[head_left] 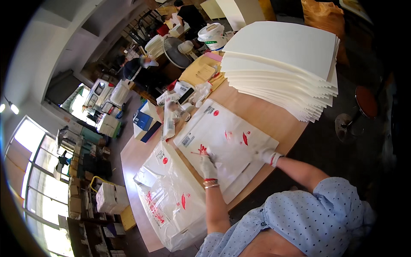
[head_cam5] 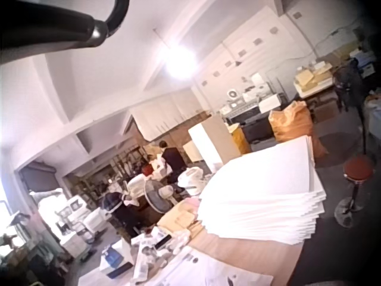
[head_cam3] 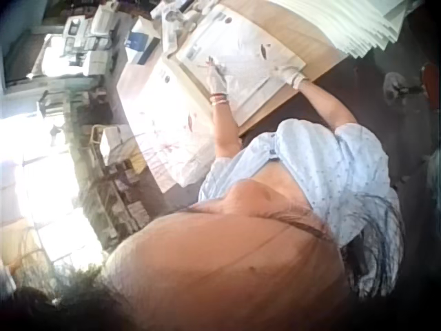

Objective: The person repeatedly picks up white foam sheets from a stack and places them into white plastic bags with red text. The person works at a wooden table in a warehouse environment, handling the items one at a time.

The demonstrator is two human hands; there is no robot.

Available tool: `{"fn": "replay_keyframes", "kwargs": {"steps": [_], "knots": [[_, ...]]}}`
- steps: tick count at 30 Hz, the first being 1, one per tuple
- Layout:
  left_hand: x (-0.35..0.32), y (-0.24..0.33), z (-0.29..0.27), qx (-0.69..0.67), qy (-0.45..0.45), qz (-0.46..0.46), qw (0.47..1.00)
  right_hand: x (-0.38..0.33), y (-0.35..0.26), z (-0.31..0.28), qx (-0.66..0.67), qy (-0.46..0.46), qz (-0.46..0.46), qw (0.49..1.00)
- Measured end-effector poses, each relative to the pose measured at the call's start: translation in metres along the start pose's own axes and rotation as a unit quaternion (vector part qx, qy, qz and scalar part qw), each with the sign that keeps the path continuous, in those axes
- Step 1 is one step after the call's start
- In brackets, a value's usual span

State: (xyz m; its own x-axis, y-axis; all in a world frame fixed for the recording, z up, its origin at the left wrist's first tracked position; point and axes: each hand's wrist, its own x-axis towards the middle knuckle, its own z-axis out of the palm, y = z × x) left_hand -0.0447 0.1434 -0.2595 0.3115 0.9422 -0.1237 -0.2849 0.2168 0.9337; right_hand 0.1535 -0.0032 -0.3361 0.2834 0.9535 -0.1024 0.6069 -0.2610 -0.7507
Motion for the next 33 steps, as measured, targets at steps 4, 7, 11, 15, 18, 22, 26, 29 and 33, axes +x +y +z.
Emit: {"fn": "replay_keyframes", "kwargs": {"steps": [4, 7, 11, 15, 18, 22, 26, 29, 33], "knots": [[0.025, 0.010, -0.004, 0.080, -0.023, 0.006, 0.997, -0.004, -0.042, -0.018, 0.115, 0.134, -0.260, 0.949], [0.003, 0.037, 0.030, 0.179, -0.088, -0.010, 0.980, 0.011, -0.133, -0.017, -0.062, 0.056, -0.418, 0.905], [-0.022, 0.112, 0.058, 0.193, -0.125, 0.052, 0.972, 0.036, -0.116, 0.015, -0.036, 0.043, -0.268, 0.962], [-0.020, 0.100, 0.070, 0.375, -0.112, 0.138, 0.910, -0.009, -0.064, -0.002, 0.087, -0.041, -0.210, 0.973], [-0.041, 0.088, 0.082, 0.456, -0.088, 0.211, 0.860, -0.073, -0.061, -0.113, -0.001, 0.005, -0.269, 0.963], [-0.075, 0.098, 0.074, 0.597, 0.047, 0.481, 0.641, -0.134, -0.065, -0.314, -0.360, 0.367, -0.241, 0.823], [-0.102, 0.102, 0.111, 0.479, -0.048, 0.484, 0.730, -0.137, -0.005, -0.411, -0.325, 0.309, -0.197, 0.872], [-0.123, 0.095, 0.143, 0.392, -0.225, 0.463, 0.763, -0.114, 0.020, -0.439, -0.064, 0.255, -0.180, 0.948], [-0.138, 0.057, 0.194, 0.237, -0.439, 0.138, 0.856, -0.118, -0.036, -0.436, -0.314, 0.294, -0.050, 0.901]]}}
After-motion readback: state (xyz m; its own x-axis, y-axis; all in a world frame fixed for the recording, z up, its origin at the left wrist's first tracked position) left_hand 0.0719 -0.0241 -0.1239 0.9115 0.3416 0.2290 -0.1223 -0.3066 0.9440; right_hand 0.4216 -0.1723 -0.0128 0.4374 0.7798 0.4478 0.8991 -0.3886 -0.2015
